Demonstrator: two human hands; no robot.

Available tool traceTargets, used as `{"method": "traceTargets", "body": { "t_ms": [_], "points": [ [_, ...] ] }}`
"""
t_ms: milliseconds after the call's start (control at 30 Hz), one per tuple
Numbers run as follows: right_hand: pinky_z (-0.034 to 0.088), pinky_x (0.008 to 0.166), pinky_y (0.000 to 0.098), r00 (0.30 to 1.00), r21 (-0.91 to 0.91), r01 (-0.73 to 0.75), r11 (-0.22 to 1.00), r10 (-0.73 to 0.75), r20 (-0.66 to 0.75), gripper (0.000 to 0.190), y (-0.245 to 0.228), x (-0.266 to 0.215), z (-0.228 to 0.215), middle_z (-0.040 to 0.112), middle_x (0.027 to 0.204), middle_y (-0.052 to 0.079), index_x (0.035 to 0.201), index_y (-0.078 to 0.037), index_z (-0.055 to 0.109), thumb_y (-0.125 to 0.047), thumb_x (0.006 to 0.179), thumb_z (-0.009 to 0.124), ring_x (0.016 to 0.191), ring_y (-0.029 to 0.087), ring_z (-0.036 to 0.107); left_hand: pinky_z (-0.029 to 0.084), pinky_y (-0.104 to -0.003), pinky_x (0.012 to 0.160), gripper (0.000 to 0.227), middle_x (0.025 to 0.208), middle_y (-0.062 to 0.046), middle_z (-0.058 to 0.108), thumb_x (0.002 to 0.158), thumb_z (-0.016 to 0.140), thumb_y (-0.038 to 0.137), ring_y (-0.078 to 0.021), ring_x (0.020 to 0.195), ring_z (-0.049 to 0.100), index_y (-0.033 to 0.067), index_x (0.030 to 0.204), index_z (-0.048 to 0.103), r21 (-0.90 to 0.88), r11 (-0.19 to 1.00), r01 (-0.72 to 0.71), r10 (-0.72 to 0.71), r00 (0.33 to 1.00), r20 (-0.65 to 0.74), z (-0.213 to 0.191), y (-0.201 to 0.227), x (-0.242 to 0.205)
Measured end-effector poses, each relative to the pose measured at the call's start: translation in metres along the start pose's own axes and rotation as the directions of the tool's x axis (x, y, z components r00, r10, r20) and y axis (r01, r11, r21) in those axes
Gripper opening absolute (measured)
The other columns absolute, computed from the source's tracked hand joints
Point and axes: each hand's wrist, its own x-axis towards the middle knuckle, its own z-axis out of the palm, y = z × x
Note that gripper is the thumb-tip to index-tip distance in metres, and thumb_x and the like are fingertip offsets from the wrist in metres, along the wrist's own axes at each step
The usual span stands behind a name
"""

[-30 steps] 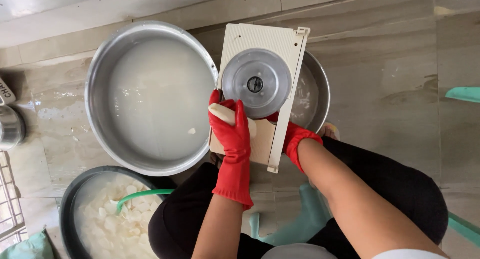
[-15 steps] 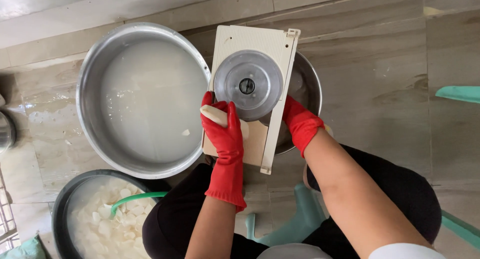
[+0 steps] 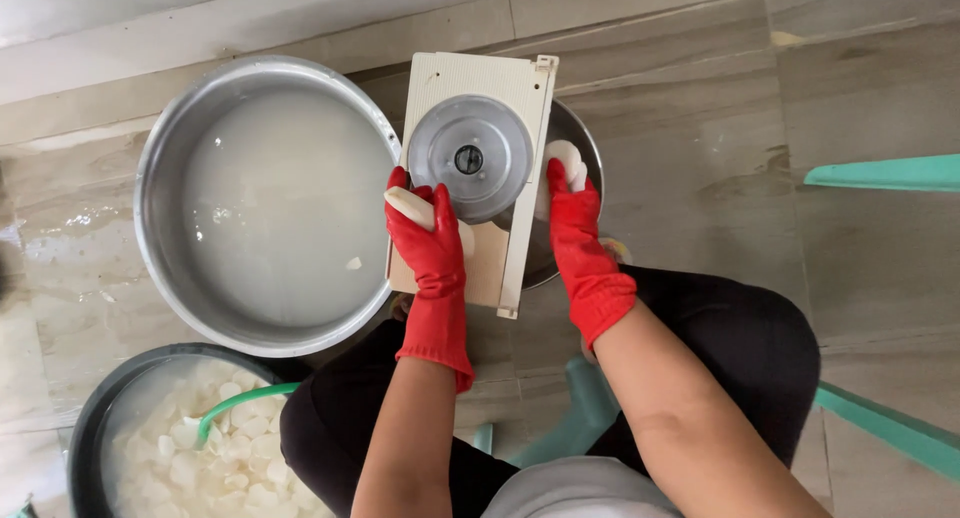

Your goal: A person wearing red gloves slices a white root vegetable using a manual slicer mounted on a wooden board, with the slices falling into a bowl of water.

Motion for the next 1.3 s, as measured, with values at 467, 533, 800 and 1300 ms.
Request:
{"method": "traceTargets", "body": {
  "t_ms": [467,533,800,1300],
  "points": [
    [0.061,0.090,0.0384,0.987,0.128,0.159,0.979,-0.154,-0.041,0.058,-0.014,-0.041,-0.055,0.069,0.122,0.012,0.137,-0.019,0.064,-0.036,0.085,0.085,0.107,0.030,0.072,0.060,-0.045,0.083,0.055,0.098,-0.017,0.070,0.088,0.077,0.018,-0.0319,0.091,0.074,0.0010,0.136,0.057,0.035,0.998,-0.046,0.044,0.998,0.052,-0.008,0.018,0.003],
    [0.065,0.081,0.0363,0.980,0.224,0.188,0.956,-0.197,0.021,0.050,-0.019,-0.043,-0.058,0.069,0.116,0.016,0.134,-0.018,0.066,-0.019,0.086,0.081,0.096,0.031,0.075,0.060,-0.043,0.084,0.054,0.098,-0.015,0.071,0.088,0.078,0.020,-0.0298,0.092,0.075,0.0041,0.136,0.058,0.015,1.000,0.009,-0.010,0.998,0.063,-0.011,0.020,0.004],
    [0.057,0.095,0.0396,0.978,-0.156,0.206,0.966,-0.208,0.001,0.045,-0.013,0.004,-0.038,0.073,0.116,0.013,0.130,-0.015,0.068,-0.039,0.091,0.072,0.112,0.030,0.071,0.056,-0.036,0.098,0.039,0.116,-0.013,0.072,0.095,0.075,0.028,-0.0204,0.107,0.071,0.0121,0.129,0.063,-0.507,0.799,0.323,-0.334,0.940,0.074,-0.047,0.056,-0.014],
    [0.059,0.098,0.0425,0.925,0.086,0.253,0.964,-0.267,0.270,0.069,-0.031,-0.052,-0.080,0.068,0.128,0.013,0.148,-0.014,0.050,-0.019,0.087,0.081,0.122,0.031,0.065,0.061,-0.037,0.093,0.036,0.132,-0.012,0.066,0.103,0.063,0.015,-0.0266,0.119,0.066,0.0153,0.138,0.052,-0.327,0.876,0.356,-0.335,0.935,0.120,-0.081,0.036,-0.057]
  ]
}}
